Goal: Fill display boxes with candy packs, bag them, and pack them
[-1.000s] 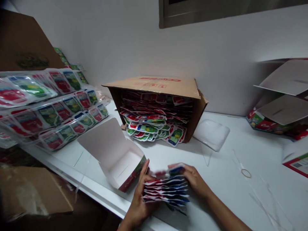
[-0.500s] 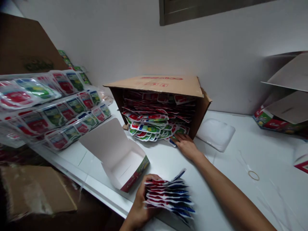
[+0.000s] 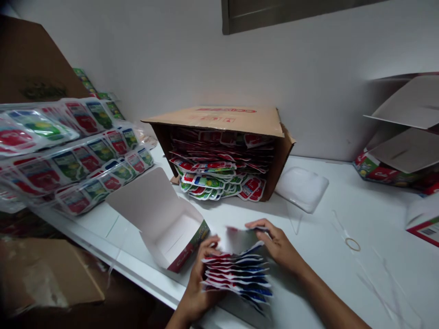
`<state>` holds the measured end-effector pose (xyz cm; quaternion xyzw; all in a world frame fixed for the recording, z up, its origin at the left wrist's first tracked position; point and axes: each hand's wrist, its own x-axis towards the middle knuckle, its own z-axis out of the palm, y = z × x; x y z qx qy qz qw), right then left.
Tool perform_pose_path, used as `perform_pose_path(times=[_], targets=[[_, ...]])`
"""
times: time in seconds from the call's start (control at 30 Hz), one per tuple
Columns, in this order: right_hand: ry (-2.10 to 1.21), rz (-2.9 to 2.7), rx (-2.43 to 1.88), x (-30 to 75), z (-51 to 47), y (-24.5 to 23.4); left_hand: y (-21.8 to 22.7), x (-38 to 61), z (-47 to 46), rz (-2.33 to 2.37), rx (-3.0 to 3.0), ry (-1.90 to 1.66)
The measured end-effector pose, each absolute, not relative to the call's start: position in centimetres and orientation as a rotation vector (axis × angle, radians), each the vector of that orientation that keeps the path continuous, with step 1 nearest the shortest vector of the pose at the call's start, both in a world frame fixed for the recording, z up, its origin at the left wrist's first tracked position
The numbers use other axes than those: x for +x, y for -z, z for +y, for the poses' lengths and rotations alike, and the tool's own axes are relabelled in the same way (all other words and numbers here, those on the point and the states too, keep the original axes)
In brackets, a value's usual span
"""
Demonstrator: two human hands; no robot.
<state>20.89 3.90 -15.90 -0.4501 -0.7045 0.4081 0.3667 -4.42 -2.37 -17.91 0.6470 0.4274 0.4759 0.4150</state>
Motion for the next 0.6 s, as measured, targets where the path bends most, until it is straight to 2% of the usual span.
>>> perform_pose_path(times=[0.13, 0.2, 0.27, 0.33, 0.37, 0.43, 0.6], targets=[[-1.582, -1.829, -0.842, 20.4, 1.4, 13.6, 18.1, -4.6, -2.5, 1.112, 1.68, -1.167], [-1.651, -1.854, -0.759, 20.5, 2.0, 13.7, 18.0, -4.5, -2.6, 1.046, 1.649, -1.15], [-1.317, -2.017, -0.97, 20.5, 4.3, 14.7, 18.0, -4.2, -2.7, 1.007, 1.599, -1.175], [-0.637, -2.164, -1.331, 20.2, 7.7, 16.1, 17.8, -4.0, -2.8, 1.003, 1.532, -1.183], [-0.453, -2.159, -1.427, 19.9, 9.5, 16.8, 17.7, -3.9, -2.8, 1.009, 1.502, -1.168], [-0.256, -2.139, -1.528, 19.1, 12.9, 18.0, 17.6, -4.0, -2.7, 1.014, 1.477, -1.094], [-0.153, -2.207, -1.509, 17.6, 16.6, 19.0, 17.7, -4.4, -2.6, 0.971, 1.491, -1.045]])
